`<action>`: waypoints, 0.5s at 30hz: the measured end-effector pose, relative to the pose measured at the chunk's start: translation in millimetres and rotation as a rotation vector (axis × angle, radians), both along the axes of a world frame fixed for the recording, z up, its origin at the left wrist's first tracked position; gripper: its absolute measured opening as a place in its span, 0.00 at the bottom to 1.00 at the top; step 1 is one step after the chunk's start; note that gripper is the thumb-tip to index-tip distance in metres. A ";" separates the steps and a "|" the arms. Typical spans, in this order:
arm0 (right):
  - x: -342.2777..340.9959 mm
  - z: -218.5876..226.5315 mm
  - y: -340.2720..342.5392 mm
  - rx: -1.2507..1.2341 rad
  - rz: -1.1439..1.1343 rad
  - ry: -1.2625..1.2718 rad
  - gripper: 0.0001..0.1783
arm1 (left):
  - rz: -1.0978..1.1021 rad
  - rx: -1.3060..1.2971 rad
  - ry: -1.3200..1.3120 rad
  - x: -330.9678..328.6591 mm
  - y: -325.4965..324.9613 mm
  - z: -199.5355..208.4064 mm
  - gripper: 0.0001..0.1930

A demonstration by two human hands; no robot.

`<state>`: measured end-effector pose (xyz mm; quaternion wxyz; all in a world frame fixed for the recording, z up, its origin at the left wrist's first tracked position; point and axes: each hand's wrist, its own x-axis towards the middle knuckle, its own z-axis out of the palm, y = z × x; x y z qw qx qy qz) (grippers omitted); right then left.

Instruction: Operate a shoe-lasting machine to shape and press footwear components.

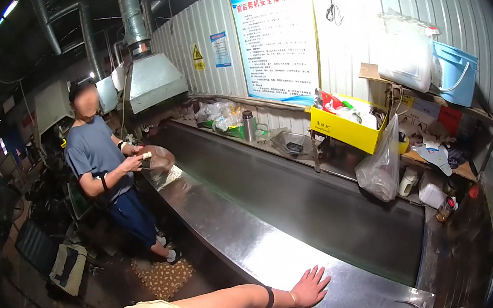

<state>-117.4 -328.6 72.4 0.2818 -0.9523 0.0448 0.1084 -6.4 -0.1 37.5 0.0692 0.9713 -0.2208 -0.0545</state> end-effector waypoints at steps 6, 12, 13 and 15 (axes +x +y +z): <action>3.2 1.3 -1.7 -0.009 0.021 -0.005 0.27 | 0.010 -0.012 0.003 -1.1 0.0 5.0 0.32; 2.6 0.1 -2.0 0.005 0.019 -0.033 0.26 | 0.006 -0.005 -0.005 -1.1 -0.2 4.0 0.32; 2.5 0.2 -1.7 -0.007 0.029 -0.053 0.26 | 0.007 -0.004 -0.010 -0.9 0.0 3.1 0.32; 2.3 0.8 -0.8 0.001 0.012 -0.020 0.25 | 0.003 0.000 -0.012 -0.7 0.2 1.4 0.32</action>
